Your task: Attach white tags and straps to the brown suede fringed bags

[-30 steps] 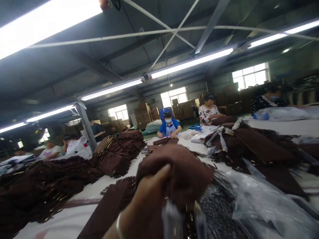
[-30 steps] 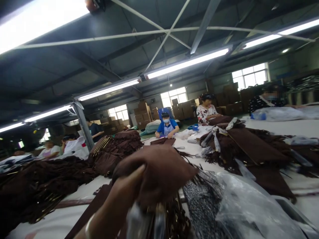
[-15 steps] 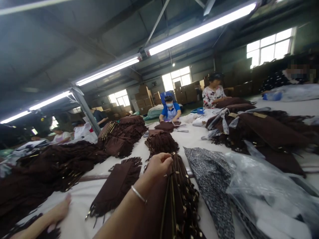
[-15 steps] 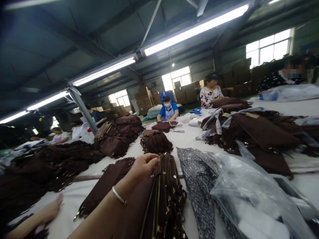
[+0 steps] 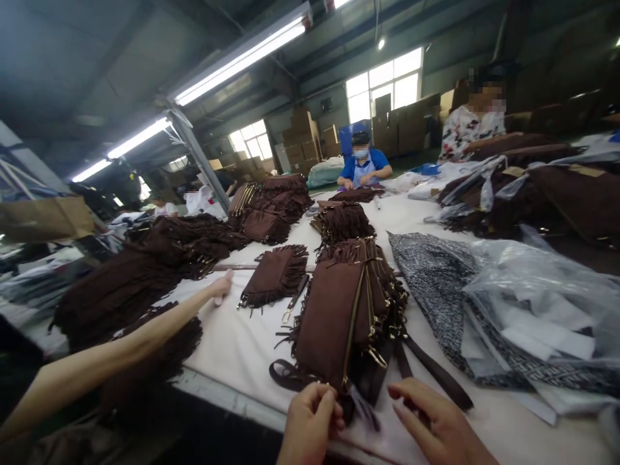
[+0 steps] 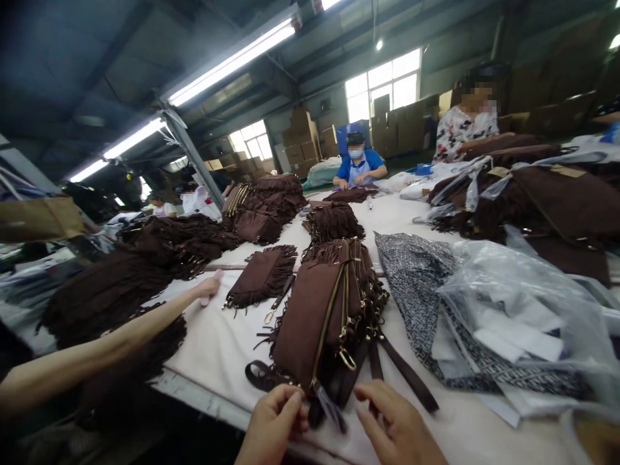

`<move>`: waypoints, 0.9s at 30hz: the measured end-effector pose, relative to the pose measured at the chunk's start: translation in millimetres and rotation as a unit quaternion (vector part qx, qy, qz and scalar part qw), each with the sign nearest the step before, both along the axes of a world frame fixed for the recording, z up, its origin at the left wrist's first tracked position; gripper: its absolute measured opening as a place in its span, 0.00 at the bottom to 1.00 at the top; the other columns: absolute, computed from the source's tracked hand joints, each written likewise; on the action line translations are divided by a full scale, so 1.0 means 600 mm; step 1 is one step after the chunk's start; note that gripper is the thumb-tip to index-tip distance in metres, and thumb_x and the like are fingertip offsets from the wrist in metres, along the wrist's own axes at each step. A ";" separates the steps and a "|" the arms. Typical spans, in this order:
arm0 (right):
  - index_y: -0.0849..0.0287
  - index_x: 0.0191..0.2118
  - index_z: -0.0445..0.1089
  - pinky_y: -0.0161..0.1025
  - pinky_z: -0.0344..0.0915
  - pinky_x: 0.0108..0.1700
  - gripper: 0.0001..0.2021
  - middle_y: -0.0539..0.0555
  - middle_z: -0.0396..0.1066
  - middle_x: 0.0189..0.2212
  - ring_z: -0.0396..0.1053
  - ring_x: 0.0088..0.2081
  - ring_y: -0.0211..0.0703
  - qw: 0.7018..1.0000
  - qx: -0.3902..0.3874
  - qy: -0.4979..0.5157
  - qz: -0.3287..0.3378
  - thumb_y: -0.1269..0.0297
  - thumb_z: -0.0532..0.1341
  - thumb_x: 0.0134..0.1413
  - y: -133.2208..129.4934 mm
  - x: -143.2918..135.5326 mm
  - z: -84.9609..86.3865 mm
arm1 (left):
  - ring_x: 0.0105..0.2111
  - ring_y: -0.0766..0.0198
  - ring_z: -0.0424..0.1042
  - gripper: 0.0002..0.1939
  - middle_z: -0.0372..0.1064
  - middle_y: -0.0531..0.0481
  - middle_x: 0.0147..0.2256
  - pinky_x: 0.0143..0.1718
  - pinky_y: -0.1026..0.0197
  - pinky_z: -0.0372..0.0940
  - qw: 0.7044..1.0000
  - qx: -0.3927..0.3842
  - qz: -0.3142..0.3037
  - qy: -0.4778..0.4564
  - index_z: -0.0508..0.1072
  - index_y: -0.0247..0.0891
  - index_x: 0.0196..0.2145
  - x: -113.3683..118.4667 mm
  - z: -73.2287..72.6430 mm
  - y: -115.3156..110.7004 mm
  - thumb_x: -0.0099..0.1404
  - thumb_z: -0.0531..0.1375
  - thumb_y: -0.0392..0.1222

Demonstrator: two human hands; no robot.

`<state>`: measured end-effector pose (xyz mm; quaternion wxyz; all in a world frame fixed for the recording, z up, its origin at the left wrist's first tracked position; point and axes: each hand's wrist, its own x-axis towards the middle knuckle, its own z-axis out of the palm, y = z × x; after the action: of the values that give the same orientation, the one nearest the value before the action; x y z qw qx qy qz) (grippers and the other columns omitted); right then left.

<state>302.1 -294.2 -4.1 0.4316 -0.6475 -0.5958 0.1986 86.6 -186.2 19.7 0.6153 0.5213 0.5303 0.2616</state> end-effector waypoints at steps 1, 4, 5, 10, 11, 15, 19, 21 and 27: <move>0.55 0.47 0.74 0.38 0.71 0.48 0.14 0.58 0.76 0.44 0.74 0.45 0.47 1.000 -0.014 -0.015 0.006 0.59 0.60 0.57 0.010 -0.020 0.003 | 0.22 0.64 0.70 0.21 0.70 0.52 0.23 0.22 0.65 0.60 1.000 -0.010 -0.008 -0.004 0.71 0.36 0.29 -0.002 -0.004 -0.009 0.53 0.64 0.59; 0.58 0.46 0.74 0.44 0.67 0.52 0.15 0.60 0.73 0.45 0.71 0.47 0.51 0.998 -0.041 -0.053 0.008 0.63 0.63 0.52 0.042 -0.073 0.012 | 0.23 0.64 0.69 0.18 0.71 0.51 0.24 0.24 0.64 0.61 1.000 0.003 -0.020 -0.004 0.71 0.37 0.30 -0.008 -0.004 -0.020 0.56 0.62 0.56; 0.58 0.42 0.76 0.45 0.67 0.50 0.11 0.60 0.74 0.42 0.70 0.45 0.51 0.997 -0.048 -0.055 0.011 0.64 0.62 0.52 0.052 -0.084 0.016 | 0.23 0.63 0.69 0.18 0.71 0.51 0.23 0.24 0.63 0.61 1.000 0.021 -0.019 -0.002 0.72 0.36 0.29 -0.011 -0.002 -0.019 0.57 0.61 0.56; 0.58 0.23 0.72 0.42 0.65 0.43 0.13 0.56 0.73 0.32 0.70 0.37 0.47 0.985 -0.103 0.128 0.061 0.59 0.60 0.54 0.082 -0.085 0.051 | 0.24 0.64 0.69 0.19 0.70 0.50 0.24 0.25 0.64 0.61 0.997 0.064 0.016 -0.025 0.73 0.36 0.32 -0.027 0.003 0.001 0.56 0.62 0.57; 0.59 0.22 0.72 0.43 0.65 0.45 0.13 0.57 0.74 0.35 0.71 0.39 0.49 0.973 -0.112 0.189 0.069 0.57 0.62 0.52 0.083 -0.078 0.061 | 0.22 0.65 0.68 0.20 0.70 0.51 0.24 0.23 0.65 0.59 0.999 0.034 0.020 -0.038 0.73 0.36 0.32 -0.027 0.003 0.006 0.55 0.62 0.58; 0.60 0.21 0.70 0.44 0.62 0.50 0.13 0.59 0.73 0.48 0.67 0.50 0.54 0.901 -0.129 0.405 0.087 0.57 0.69 0.43 0.085 -0.054 0.096 | 0.16 0.71 0.56 0.21 0.61 0.57 0.19 0.18 0.67 0.50 0.996 -0.039 0.037 -0.076 0.71 0.36 0.29 -0.021 0.005 0.021 0.54 0.61 0.60; 0.60 0.27 0.74 0.41 0.65 0.45 0.10 0.56 0.75 0.42 0.71 0.40 0.44 0.818 -0.127 0.555 0.075 0.61 0.71 0.41 0.098 -0.039 0.127 | 0.20 0.66 0.59 0.21 0.60 0.54 0.18 0.22 0.64 0.54 0.990 0.129 -0.054 0.002 0.75 0.36 0.25 -0.018 0.044 0.028 0.62 0.57 0.57; 0.61 0.30 0.74 0.40 0.67 0.46 0.10 0.54 0.75 0.36 0.71 0.37 0.41 0.798 -0.105 0.589 0.073 0.63 0.71 0.41 0.112 -0.032 0.141 | 0.28 0.62 0.65 0.19 0.68 0.49 0.24 0.29 0.63 0.58 0.960 0.254 -0.109 0.053 0.78 0.38 0.28 -0.012 0.075 0.032 0.64 0.56 0.54; 0.60 0.30 0.70 0.36 0.69 0.40 0.10 0.52 0.74 0.29 0.72 0.31 0.38 0.750 -0.082 0.642 0.133 0.60 0.68 0.47 0.154 0.001 0.157 | 0.32 0.58 0.68 0.09 0.68 0.45 0.30 0.36 0.60 0.59 0.911 0.374 -0.130 0.114 0.74 0.40 0.23 0.041 0.110 0.039 0.59 0.61 0.44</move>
<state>302.9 -201.9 90.4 0.6273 -0.3140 -0.2400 0.6710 111.0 -162.6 85.7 0.3391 0.8038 0.3875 0.2979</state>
